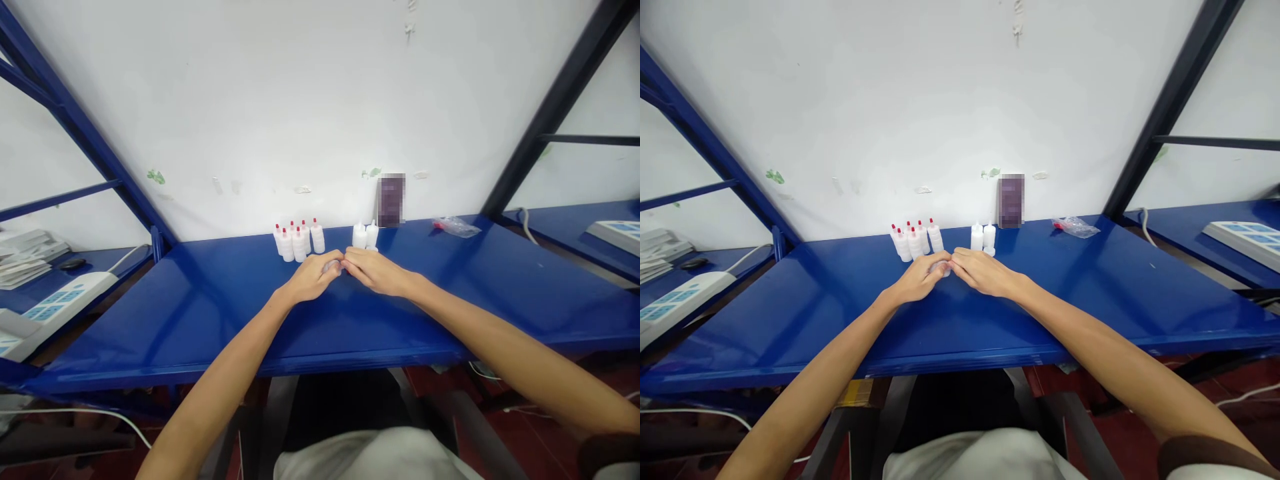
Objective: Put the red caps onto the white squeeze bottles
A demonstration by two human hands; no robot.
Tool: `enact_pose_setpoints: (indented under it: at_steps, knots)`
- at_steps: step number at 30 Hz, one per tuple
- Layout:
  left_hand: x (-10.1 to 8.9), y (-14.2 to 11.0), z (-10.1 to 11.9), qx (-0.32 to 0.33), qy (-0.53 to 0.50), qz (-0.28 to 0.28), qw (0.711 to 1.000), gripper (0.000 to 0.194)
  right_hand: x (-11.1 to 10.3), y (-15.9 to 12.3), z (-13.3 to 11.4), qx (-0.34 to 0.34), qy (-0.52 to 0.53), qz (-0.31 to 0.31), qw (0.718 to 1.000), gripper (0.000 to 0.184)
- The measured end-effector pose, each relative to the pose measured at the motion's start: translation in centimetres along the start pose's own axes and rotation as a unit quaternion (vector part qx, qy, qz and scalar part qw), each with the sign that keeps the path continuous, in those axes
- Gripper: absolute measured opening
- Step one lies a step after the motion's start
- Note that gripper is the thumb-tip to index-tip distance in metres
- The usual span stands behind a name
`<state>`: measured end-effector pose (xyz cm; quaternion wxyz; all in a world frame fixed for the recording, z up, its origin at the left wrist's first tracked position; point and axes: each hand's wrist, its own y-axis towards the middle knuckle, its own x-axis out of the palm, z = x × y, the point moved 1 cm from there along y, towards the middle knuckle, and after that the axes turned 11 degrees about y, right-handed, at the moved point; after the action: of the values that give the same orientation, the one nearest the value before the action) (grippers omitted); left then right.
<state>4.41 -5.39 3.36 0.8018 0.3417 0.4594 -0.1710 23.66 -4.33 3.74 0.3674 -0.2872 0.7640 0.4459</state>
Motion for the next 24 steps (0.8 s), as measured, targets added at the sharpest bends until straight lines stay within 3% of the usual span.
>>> enact_pose_setpoints:
  at_steps: [8, 11, 14, 17, 20, 22, 24]
  knots:
    - [-0.4, 0.4, 0.1, 0.024, 0.082, 0.006, 0.996, 0.026, 0.3, -0.2, 0.6, -0.008, -0.047, 0.018, 0.999, 0.035]
    - [0.2, 0.3, -0.5, 0.022, 0.103, 0.007, 0.994, 0.027, 0.6, -0.4, 0.7, 0.007, -0.068, -0.003, 0.998, 0.033]
    - [1.0, 0.0, -0.7, 0.022, 0.105, -0.006, 0.994, 0.028, 1.0, -0.2, 0.3, 0.025, -0.009, -0.035, 0.999, 0.032]
    - [1.2, -0.1, -0.7, 0.028, 0.14, 0.006, 0.99, 0.025, 0.8, 0.0, -0.2, 0.076, 0.124, -0.029, 0.989, 0.035]
    - [0.6, -0.4, -1.3, -0.004, 0.215, 0.052, 0.975, 0.022, -0.4, -0.2, 0.2, 0.162, 0.216, 0.033, 0.962, 0.039]
    - [0.0, -0.8, -2.1, -0.043, 0.241, 0.083, 0.966, 0.024, -1.6, -0.6, 0.9, 0.195, 0.201, 0.065, 0.958, 0.039]
    - [-0.5, -1.2, -2.9, -0.063, 0.233, 0.091, 0.966, 0.025, -2.8, -1.0, 2.0, 0.2, 0.119, 0.032, 0.972, 0.035]
